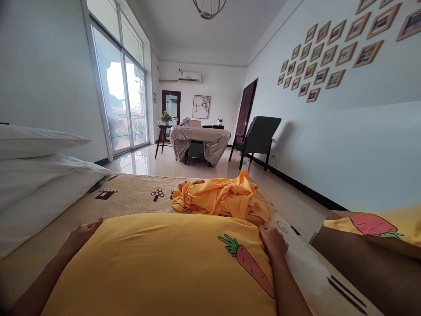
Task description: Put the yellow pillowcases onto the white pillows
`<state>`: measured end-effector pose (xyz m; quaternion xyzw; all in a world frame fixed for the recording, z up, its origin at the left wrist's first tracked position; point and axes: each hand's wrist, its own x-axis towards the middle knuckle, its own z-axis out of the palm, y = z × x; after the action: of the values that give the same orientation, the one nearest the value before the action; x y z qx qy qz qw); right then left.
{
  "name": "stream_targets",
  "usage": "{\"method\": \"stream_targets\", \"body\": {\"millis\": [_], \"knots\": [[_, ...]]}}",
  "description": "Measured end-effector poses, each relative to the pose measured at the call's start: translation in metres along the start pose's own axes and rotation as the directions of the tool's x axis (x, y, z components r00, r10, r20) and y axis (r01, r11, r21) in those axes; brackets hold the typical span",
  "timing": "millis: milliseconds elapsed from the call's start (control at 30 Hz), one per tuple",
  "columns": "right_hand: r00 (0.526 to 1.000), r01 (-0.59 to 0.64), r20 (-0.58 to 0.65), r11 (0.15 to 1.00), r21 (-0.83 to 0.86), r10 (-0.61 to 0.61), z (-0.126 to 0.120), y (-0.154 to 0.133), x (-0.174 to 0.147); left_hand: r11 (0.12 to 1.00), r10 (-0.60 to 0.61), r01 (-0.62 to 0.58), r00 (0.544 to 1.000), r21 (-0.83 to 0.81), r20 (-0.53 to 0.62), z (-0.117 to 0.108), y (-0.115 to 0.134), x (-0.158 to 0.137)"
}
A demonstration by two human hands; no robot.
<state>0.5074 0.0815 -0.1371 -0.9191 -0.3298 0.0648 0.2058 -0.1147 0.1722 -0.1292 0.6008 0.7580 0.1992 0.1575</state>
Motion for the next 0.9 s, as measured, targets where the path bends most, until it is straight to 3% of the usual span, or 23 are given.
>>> {"method": "stream_targets", "body": {"millis": [100,167,267,300,333,433,500,533,567,600,700,900], "knots": [[0.998,0.006,-0.066,1.000,0.029,-0.004,-0.008,0.000,0.000,0.995,0.024,-0.025,1.000,0.093,0.014,-0.021,0.005,-0.007],[0.991,0.050,-0.124,0.997,0.055,-0.043,-0.020,-0.005,-0.003,0.975,0.142,-0.139,0.990,0.173,-0.008,-0.041,0.019,-0.022],[0.954,0.274,-0.159,0.953,0.130,-0.252,-0.048,-0.021,-0.030,0.916,0.367,-0.348,0.928,0.201,-0.067,-0.059,0.059,-0.069],[0.904,0.424,-0.137,0.887,0.184,-0.404,-0.059,-0.029,-0.048,0.870,0.478,-0.443,0.865,0.214,-0.153,-0.058,0.076,-0.089],[0.817,0.574,-0.094,0.788,0.224,-0.568,-0.070,-0.037,-0.070,0.800,0.594,-0.554,0.786,0.230,-0.174,-0.053,0.093,-0.110],[0.521,0.797,0.116,0.530,0.291,-0.846,-0.091,-0.064,-0.145,0.584,0.802,-0.784,0.597,0.207,-0.001,-0.024,0.136,-0.157],[0.267,0.861,0.332,0.378,0.339,-0.905,-0.091,-0.080,-0.181,0.554,0.804,-0.815,0.576,0.167,0.146,-0.005,0.149,-0.168],[0.202,0.870,0.387,0.346,0.350,-0.900,-0.087,-0.086,-0.191,0.573,0.781,-0.805,0.593,0.153,0.196,0.002,0.151,-0.168],[0.181,0.873,0.419,0.342,0.349,-0.890,-0.082,-0.090,-0.195,0.606,0.748,-0.782,0.623,0.146,0.229,0.007,0.151,-0.163],[0.193,0.871,0.429,0.356,0.338,-0.882,-0.075,-0.093,-0.194,0.643,0.713,-0.752,0.657,0.144,0.245,0.009,0.149,-0.156],[0.296,0.855,0.408,0.430,0.289,-0.864,-0.053,-0.094,-0.171,0.727,0.627,-0.672,0.733,0.141,0.265,0.009,0.138,-0.129],[0.416,0.810,0.398,0.532,0.246,-0.818,-0.029,-0.085,-0.124,0.826,0.510,-0.559,0.798,0.076,0.322,0.013,0.120,-0.089]]}}
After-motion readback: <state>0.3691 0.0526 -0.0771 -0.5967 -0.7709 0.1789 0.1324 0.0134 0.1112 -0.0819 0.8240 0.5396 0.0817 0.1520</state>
